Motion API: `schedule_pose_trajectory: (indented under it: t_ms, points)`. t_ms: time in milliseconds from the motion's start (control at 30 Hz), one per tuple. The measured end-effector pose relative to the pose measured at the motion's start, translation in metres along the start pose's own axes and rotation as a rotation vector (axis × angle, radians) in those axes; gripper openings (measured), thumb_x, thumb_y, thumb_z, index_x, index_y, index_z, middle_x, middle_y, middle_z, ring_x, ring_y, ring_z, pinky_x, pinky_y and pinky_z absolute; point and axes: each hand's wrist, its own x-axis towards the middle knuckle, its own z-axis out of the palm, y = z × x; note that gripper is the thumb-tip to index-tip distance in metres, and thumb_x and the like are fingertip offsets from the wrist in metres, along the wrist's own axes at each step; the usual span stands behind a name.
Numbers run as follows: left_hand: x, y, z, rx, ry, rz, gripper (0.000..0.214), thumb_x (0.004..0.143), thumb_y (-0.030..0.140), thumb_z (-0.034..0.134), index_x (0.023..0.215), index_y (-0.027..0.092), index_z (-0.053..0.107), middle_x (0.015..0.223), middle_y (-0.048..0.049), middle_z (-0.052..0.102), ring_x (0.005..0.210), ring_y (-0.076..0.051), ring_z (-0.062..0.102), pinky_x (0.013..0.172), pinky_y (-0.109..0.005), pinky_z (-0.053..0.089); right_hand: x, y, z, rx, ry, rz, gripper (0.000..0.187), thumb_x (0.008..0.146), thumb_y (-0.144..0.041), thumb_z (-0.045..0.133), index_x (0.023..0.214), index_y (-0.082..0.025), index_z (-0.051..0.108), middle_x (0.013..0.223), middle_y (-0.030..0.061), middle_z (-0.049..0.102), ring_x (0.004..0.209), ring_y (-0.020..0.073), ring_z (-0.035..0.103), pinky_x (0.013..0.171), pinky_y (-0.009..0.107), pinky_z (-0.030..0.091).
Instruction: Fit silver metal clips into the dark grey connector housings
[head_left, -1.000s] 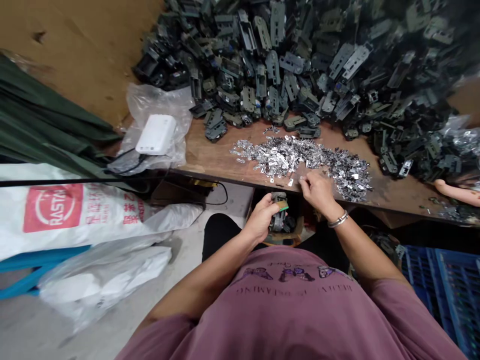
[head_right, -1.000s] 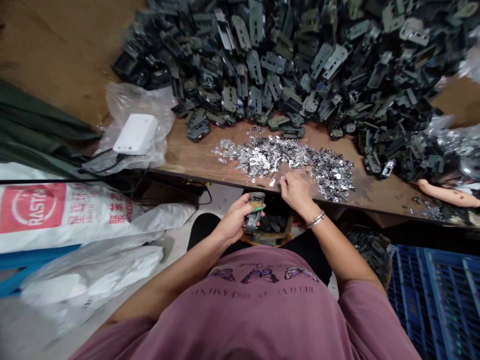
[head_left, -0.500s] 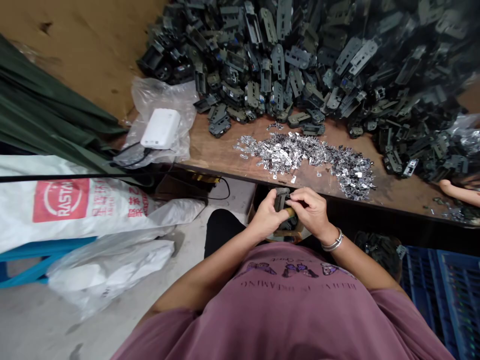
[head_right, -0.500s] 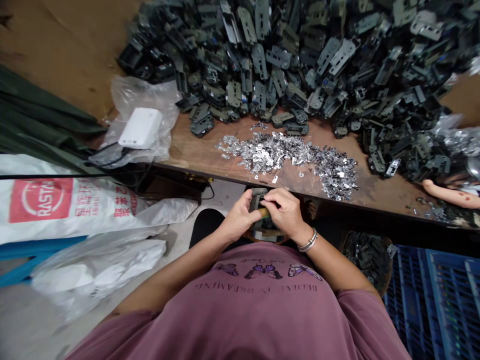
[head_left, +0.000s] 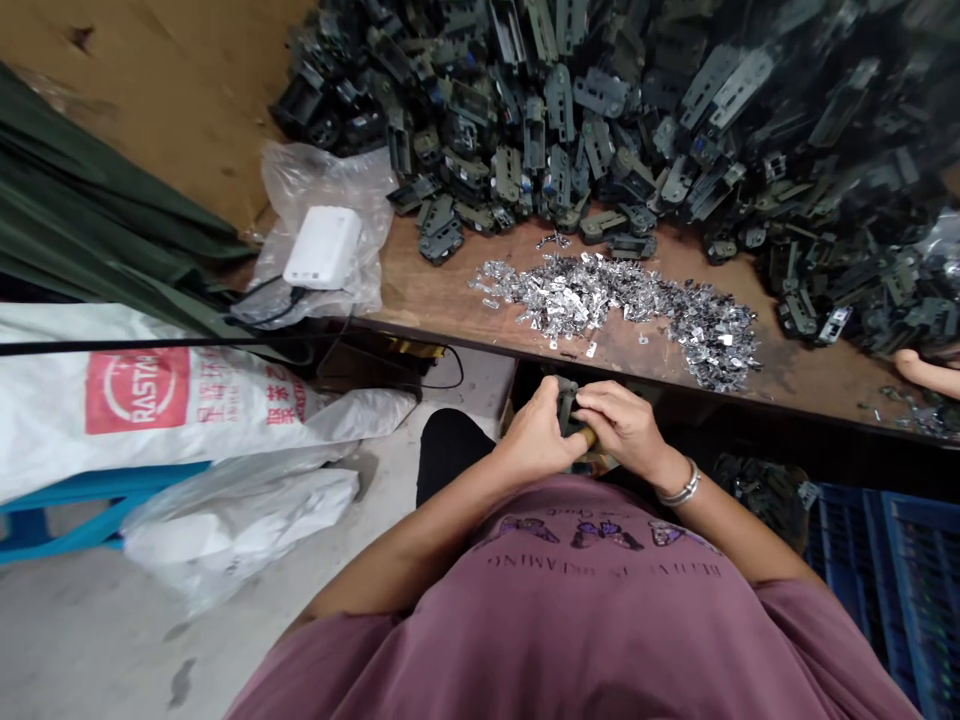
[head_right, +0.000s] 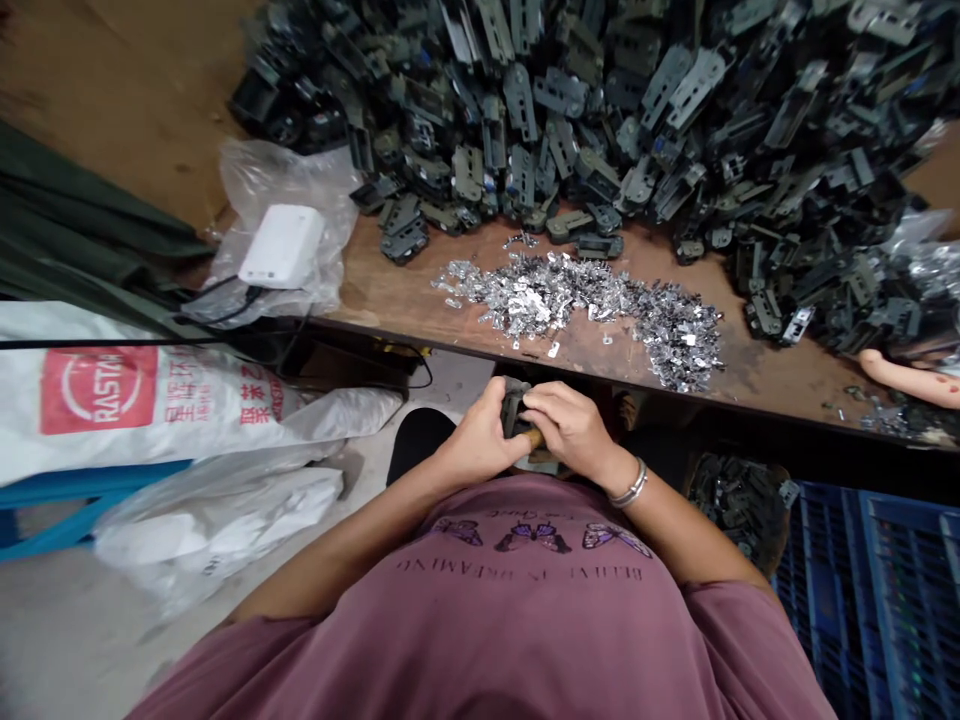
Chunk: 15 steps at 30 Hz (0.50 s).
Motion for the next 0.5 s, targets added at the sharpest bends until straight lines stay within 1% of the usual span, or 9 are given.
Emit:
schedule_pose_trajectory:
  t_ms: [67, 100, 167, 233, 300, 367, 400, 467, 500]
  points:
    - [0.001, 0.002, -0.006, -0.03, 0.026, 0.08, 0.039, 0.067, 0.035, 0.074, 0.09, 0.021, 0.045, 0.082, 0.0012, 0.052, 0.073, -0.016, 0.051, 0.063, -0.029, 0.04, 0.001, -0.002, -0.006, 0.081, 0.039, 0.076, 0.016, 0.092, -0.018, 0.059, 0.104, -0.022, 0.069, 0.101, 0.0087, 0.07, 0.093, 0.0191, 0.068, 0.08, 0.035, 0.058]
    - [0.002, 0.002, -0.008, -0.041, 0.056, 0.126, 0.035, 0.07, 0.038, 0.073, 0.088, 0.021, 0.047, 0.082, 0.0004, 0.053, 0.074, -0.016, 0.052, 0.065, -0.029, 0.041, 0.001, -0.003, -0.007, 0.101, 0.076, 0.121, 0.016, 0.092, -0.019, 0.059, 0.104, -0.023, 0.069, 0.102, 0.0083, 0.07, 0.094, 0.019, 0.068, 0.081, 0.035, 0.058]
    - [0.004, 0.0, -0.012, -0.041, 0.149, 0.221, 0.024, 0.08, 0.036, 0.065, 0.077, 0.02, 0.048, 0.075, 0.0005, 0.051, 0.071, -0.015, 0.05, 0.065, -0.029, 0.04, -0.001, -0.004, -0.008, 0.119, 0.119, 0.189, 0.015, 0.092, -0.018, 0.059, 0.102, -0.023, 0.07, 0.097, 0.0074, 0.071, 0.09, 0.0181, 0.068, 0.078, 0.034, 0.057]
    - [0.004, -0.002, -0.015, -0.027, 0.262, 0.308, 0.025, 0.087, 0.03, 0.057, 0.068, 0.02, 0.043, 0.067, 0.0019, 0.046, 0.064, -0.013, 0.046, 0.062, -0.028, 0.037, -0.006, -0.004, -0.006, 0.134, 0.087, 0.221, 0.012, 0.091, -0.018, 0.059, 0.097, -0.021, 0.07, 0.09, 0.0063, 0.071, 0.082, 0.0167, 0.067, 0.073, 0.031, 0.057]
    - [0.004, -0.004, -0.018, -0.025, 0.367, 0.362, 0.028, 0.088, 0.026, 0.057, 0.066, 0.02, 0.04, 0.065, 0.0027, 0.042, 0.062, -0.013, 0.043, 0.06, -0.027, 0.036, -0.011, -0.004, -0.002, 0.145, 0.019, 0.24, 0.011, 0.091, -0.019, 0.059, 0.094, -0.021, 0.07, 0.084, 0.0051, 0.071, 0.075, 0.0151, 0.066, 0.068, 0.028, 0.055]
    - [0.003, -0.005, -0.02, -0.052, 0.434, 0.372, 0.029, 0.088, 0.027, 0.057, 0.066, 0.02, 0.04, 0.065, 0.0027, 0.042, 0.062, -0.012, 0.043, 0.06, -0.027, 0.036, -0.016, -0.003, 0.0, 0.149, -0.032, 0.252, 0.012, 0.092, -0.02, 0.058, 0.093, -0.02, 0.07, 0.081, 0.0046, 0.07, 0.07, 0.0139, 0.065, 0.064, 0.026, 0.054]
    - [0.003, -0.005, -0.022, -0.079, 0.445, 0.362, 0.027, 0.087, 0.028, 0.058, 0.067, 0.02, 0.042, 0.066, 0.0022, 0.044, 0.063, -0.013, 0.044, 0.061, -0.027, 0.037, -0.018, -0.003, 0.001, 0.148, -0.047, 0.253, 0.012, 0.092, -0.021, 0.057, 0.093, -0.02, 0.07, 0.079, 0.0045, 0.069, 0.069, 0.0135, 0.065, 0.064, 0.026, 0.054]
    - [0.002, -0.005, -0.024, -0.17, 0.413, 0.31, 0.023, 0.086, 0.036, 0.06, 0.073, 0.02, 0.05, 0.072, 0.0002, 0.05, 0.069, -0.014, 0.049, 0.066, -0.029, 0.041, -0.018, -0.002, 0.001, 0.145, -0.065, 0.243, 0.013, 0.093, -0.022, 0.057, 0.093, -0.02, 0.07, 0.078, 0.0042, 0.069, 0.068, 0.0133, 0.064, 0.063, 0.026, 0.053]
    - [0.002, -0.005, -0.025, -0.24, 0.381, 0.255, 0.024, 0.085, 0.041, 0.059, 0.077, 0.02, 0.053, 0.075, -0.0011, 0.054, 0.072, -0.015, 0.052, 0.068, -0.03, 0.043, -0.018, -0.002, 0.0, 0.141, -0.066, 0.237, 0.013, 0.092, -0.022, 0.057, 0.093, -0.02, 0.07, 0.078, 0.004, 0.069, 0.067, 0.0135, 0.064, 0.063, 0.026, 0.053]
